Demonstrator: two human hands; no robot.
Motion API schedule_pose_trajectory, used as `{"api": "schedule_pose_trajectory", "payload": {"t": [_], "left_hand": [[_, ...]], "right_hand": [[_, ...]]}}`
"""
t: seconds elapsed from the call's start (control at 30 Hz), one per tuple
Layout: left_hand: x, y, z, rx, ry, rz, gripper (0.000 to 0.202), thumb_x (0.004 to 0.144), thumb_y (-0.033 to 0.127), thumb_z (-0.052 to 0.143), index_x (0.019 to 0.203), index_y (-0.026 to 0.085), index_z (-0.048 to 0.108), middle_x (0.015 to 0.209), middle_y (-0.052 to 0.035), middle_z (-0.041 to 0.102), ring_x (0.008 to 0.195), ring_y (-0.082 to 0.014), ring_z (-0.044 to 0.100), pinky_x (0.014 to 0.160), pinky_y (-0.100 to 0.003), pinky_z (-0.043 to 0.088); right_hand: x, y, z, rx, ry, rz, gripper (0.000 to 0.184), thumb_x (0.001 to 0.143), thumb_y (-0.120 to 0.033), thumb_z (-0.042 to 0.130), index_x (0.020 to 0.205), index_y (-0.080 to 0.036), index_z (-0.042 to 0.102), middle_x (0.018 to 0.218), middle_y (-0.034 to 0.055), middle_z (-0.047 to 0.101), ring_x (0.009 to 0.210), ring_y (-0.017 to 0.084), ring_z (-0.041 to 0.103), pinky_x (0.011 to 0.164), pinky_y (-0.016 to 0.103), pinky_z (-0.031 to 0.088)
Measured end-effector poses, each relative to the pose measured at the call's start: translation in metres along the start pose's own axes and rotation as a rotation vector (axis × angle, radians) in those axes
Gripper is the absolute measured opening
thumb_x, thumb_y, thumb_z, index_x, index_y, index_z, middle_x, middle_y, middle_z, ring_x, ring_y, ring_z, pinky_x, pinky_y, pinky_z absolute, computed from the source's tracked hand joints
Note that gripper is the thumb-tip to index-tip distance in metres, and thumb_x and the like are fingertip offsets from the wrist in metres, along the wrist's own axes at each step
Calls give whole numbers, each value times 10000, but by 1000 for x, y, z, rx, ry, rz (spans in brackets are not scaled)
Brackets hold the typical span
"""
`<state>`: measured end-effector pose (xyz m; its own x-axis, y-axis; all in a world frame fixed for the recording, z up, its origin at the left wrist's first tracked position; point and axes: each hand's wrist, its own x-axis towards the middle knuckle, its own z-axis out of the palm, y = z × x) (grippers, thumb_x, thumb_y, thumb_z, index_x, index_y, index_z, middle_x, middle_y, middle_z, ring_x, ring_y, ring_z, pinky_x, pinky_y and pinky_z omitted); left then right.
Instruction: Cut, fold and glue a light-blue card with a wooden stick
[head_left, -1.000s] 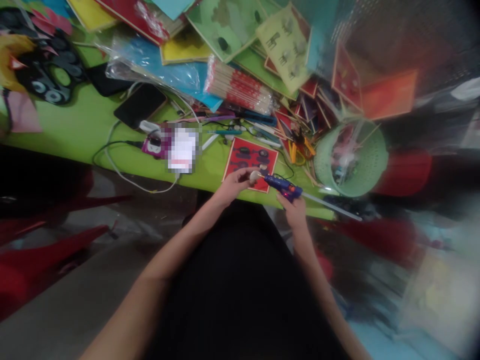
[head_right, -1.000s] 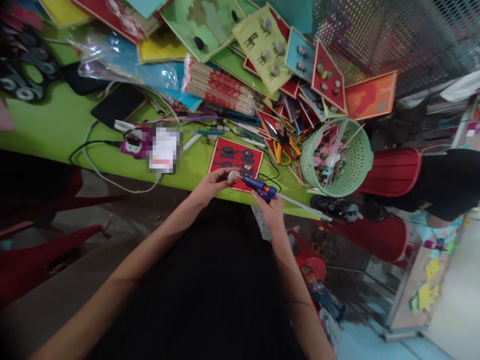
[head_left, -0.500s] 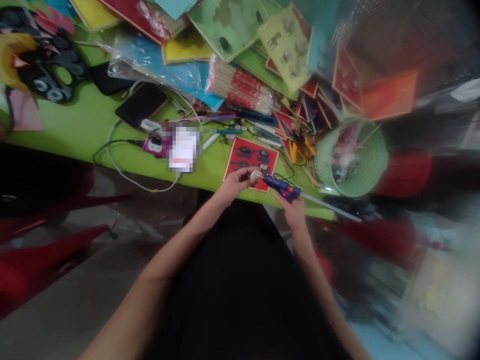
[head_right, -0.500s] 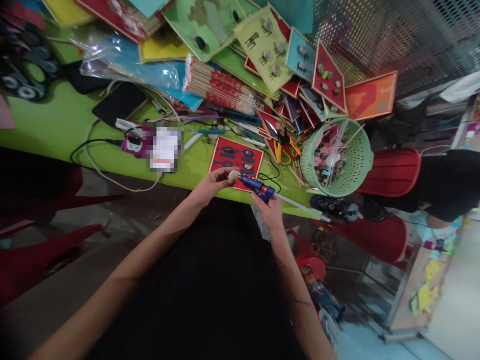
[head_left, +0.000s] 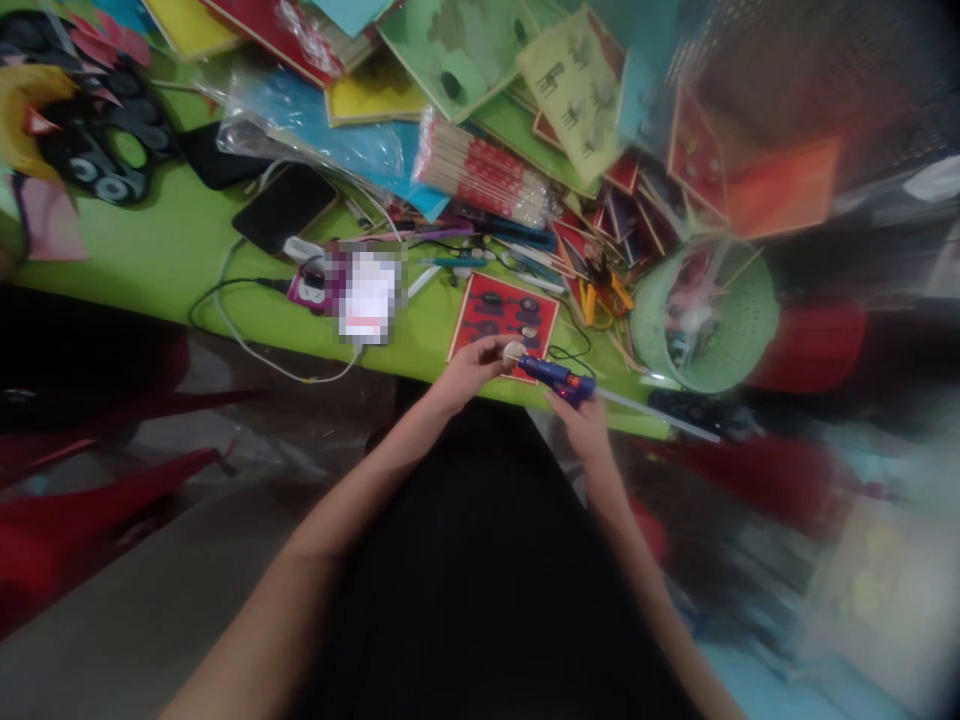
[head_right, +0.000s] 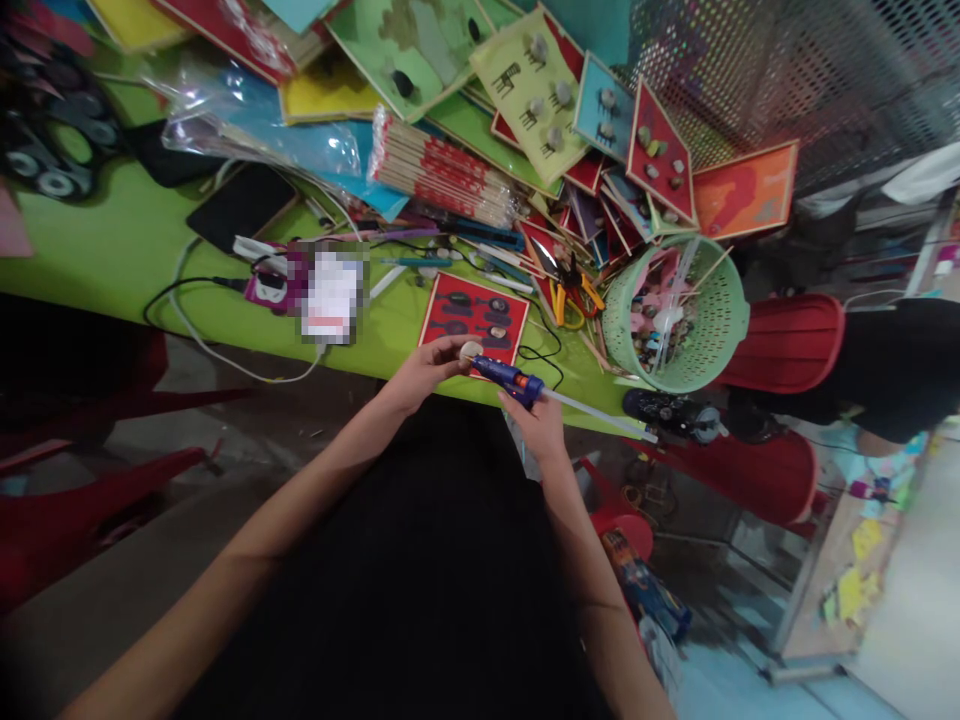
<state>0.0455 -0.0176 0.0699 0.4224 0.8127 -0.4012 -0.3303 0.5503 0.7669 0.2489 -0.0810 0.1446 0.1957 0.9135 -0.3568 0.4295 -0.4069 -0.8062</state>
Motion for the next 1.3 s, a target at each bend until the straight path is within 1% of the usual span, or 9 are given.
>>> {"api": "schedule_pose_trajectory", "payload": {"t": [0.1,0.27,0.43,0.63,0.8,0.93,1.1,1.3], "left_hand": [[0,-1,-1,-5,-10,1,450,808,269,799,1246,197,731,1153,-73,754,914,-147,662,876,-322,541],[-1,-2,-2,-11,-26,7,465,809,264,788,1265,206,721,1179,-76,753,944,-153,667,879,-317,541],[-1,-1,-2,-21,-4,-4,468,794,283,813,1247,200,730,1170,-75,755,952,-153,667,878,-311,538],[-1,0,-1,-53,-21,-4,470,774,246,807,1238,207,739,1164,-68,752,921,-138,665,895,-317,539],[-1,2,-1,-41,-8,-12,482,775,273,810,1245,199,738,1112,-64,759,937,-155,675,910,-329,536],[0,3,-1,-43,3,-19,497,779,280,809,1263,200,727,1143,-72,758,965,-164,682,925,-337,540],[1,3,-1,-60,-1,-41,514,782,277,810,1282,201,716,1167,-73,754,953,-151,689,952,-338,541],[3,3,0,-66,-1,-38,503,777,311,821,1261,206,727,1191,-80,757,1020,-180,685,956,-342,550]], "right_hand": [[2,0,1,12,17,-13,275,798,-478,786,846,-209,756,723,-3,678,700,182,588,730,326,522],[2,1,-3,-24,70,17,304,788,-474,792,693,-207,681,587,-33,548,597,145,482,618,293,465],[1,-2,-3,2,27,-4,290,794,-481,779,741,-207,702,643,-23,579,634,150,508,657,303,476],[5,-1,-7,-43,73,13,340,798,-492,775,663,-213,635,583,-36,494,582,134,434,582,286,417],[4,0,-9,-42,64,29,346,771,-520,779,681,-214,645,587,-36,516,596,144,462,593,287,443],[3,-2,-9,-30,47,24,328,778,-521,767,727,-209,678,631,-24,573,628,152,501,643,300,476],[6,-4,-10,-30,62,42,325,773,-512,761,685,-216,659,595,-28,530,597,146,463,598,293,447],[3,-4,-8,-40,45,54,300,772,-491,769,714,-210,682,622,-20,566,646,164,513,653,308,479]]}}
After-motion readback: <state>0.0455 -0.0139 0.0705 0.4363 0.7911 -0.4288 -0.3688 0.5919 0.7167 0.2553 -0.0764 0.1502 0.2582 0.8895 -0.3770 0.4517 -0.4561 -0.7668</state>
